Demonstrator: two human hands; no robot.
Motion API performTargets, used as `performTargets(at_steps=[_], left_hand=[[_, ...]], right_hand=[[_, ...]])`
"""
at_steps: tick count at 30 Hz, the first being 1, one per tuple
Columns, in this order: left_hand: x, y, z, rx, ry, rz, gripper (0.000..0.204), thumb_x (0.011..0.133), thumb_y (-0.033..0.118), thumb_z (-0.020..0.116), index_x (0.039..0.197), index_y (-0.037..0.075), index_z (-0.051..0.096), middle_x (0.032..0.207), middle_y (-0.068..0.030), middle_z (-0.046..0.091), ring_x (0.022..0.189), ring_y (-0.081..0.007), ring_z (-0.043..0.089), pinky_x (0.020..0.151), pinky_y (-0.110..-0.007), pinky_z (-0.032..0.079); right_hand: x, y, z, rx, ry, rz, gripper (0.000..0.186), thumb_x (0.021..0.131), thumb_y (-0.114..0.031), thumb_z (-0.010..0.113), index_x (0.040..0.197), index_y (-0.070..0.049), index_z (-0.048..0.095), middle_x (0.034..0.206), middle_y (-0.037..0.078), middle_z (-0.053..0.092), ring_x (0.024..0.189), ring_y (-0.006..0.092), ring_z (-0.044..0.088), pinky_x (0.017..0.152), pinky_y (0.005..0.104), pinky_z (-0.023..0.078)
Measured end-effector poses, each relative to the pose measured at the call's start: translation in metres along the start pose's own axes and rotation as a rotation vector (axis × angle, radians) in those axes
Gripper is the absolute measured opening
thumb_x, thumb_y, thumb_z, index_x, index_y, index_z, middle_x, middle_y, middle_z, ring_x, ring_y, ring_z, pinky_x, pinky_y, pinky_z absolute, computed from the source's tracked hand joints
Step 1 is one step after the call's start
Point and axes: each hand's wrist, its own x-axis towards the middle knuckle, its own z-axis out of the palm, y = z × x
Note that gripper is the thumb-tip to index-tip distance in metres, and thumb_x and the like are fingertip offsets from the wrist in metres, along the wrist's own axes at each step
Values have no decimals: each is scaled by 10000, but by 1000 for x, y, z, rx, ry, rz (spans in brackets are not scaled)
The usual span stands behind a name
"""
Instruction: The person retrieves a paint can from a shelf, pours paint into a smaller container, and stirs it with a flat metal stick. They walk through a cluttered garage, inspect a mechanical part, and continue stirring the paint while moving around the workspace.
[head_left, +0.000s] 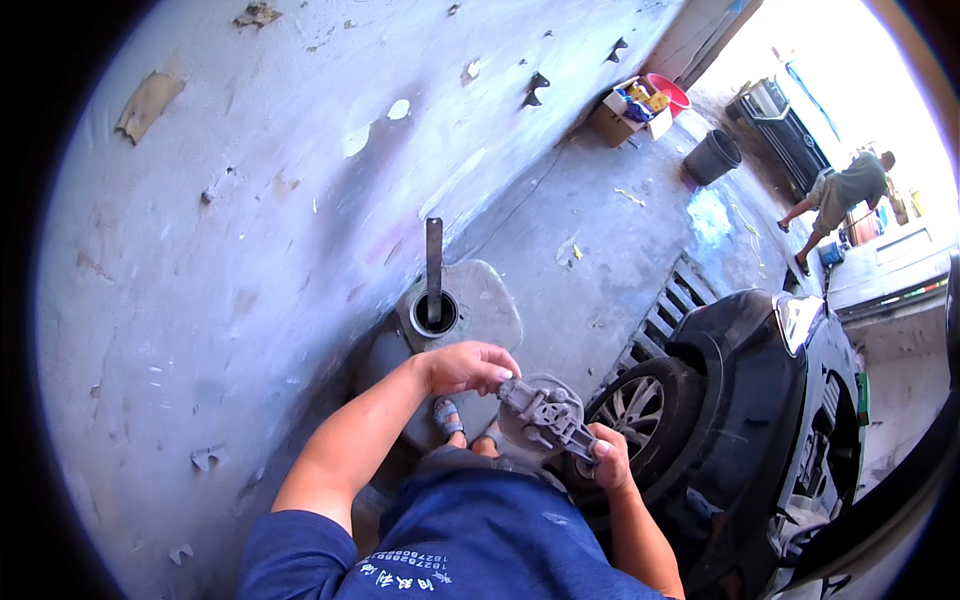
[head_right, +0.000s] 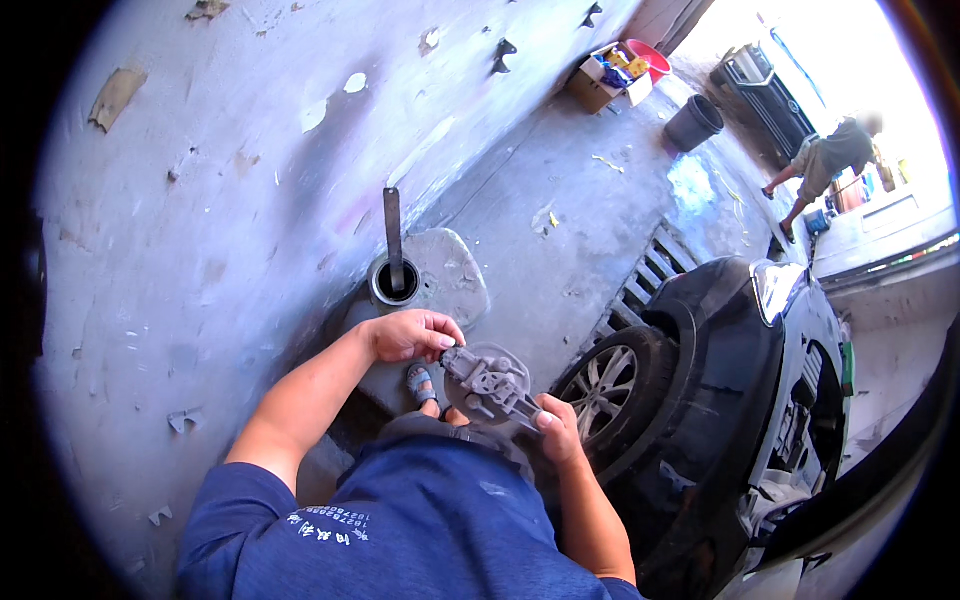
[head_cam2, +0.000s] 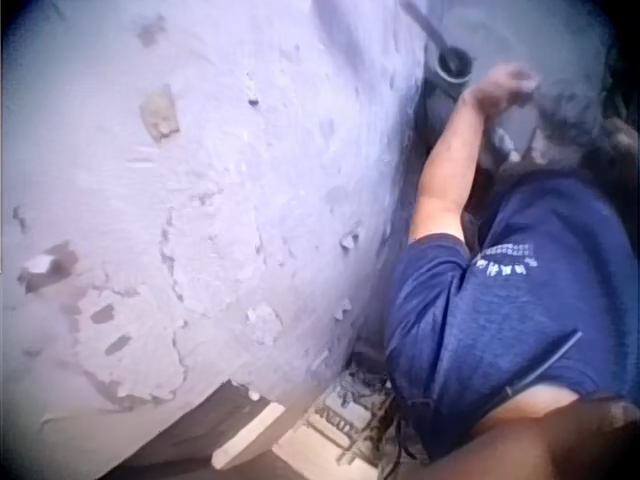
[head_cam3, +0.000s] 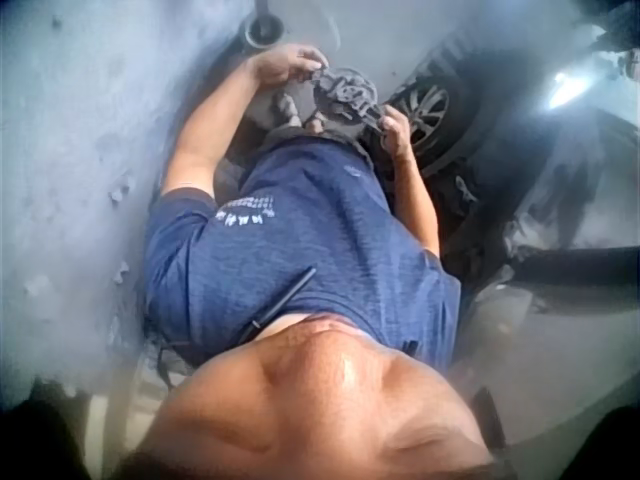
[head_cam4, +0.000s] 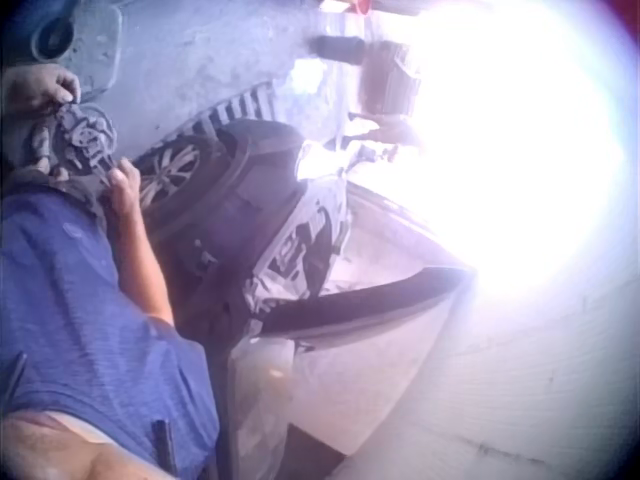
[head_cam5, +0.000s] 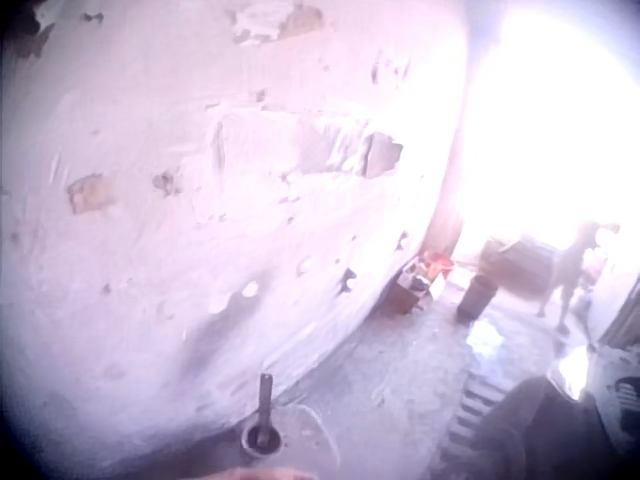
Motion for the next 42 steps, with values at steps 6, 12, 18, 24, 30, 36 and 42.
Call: performTargets(at_steps=[6,12,18,24,30,36,42], left_hand=[[-3,-14,-10,-20,-70,-29,155,897,134,633,1029,53,619,901,-2,627,752,-90,587,668,-231,472],[-6,-22,-10,-39,-97,-61,132,902,141,638,995,51,614,873,-7,632,739,-98,600,661,-235,481],[-8,-8,5,-24,9,-37,131,908,161,647,971,50,620,861,3,613,710,-94,549,653,-236,464],[-7,-9,5,-45,49,15,126,910,157,652,967,49,621,845,-7,620,720,-98,565,661,-246,479],[-4,-15,14,-165,80,76,105,926,154,628,964,57,616,884,-27,646,805,-135,625,712,-294,517],[-2,-23,19,-245,97,142,133,941,175,608,1013,63,609,900,-41,646,825,-157,641,734,-322,532],[-9,7,29,-155,37,158,138,930,133,615,1028,36,614,927,-62,668,844,-159,651,760,-317,537]], right_hand=[[0,-27,8,-102,11,-46,599,769,-562,464,708,22,580,636,60,562,604,140,510,555,285,376],[2,-26,7,-141,38,-109,594,787,-535,448,686,37,572,603,71,530,580,155,496,549,299,371],[6,-20,2,-94,97,-94,596,795,-533,448,688,39,579,596,60,526,573,140,481,542,297,361],[13,-26,-2,-102,146,-84,603,784,-541,454,674,39,576,579,46,518,563,133,468,534,292,345],[12,-21,-8,-34,192,-46,588,773,-532,460,657,33,573,591,34,527,569,123,457,545,280,332],[11,-18,-9,104,255,3,589,760,-539,491,658,34,581,616,23,550,584,105,462,551,266,330],[16,3,-14,208,263,-23,578,767,-539,484,662,22,576,619,38,567,570,113,478,547,268,359]])
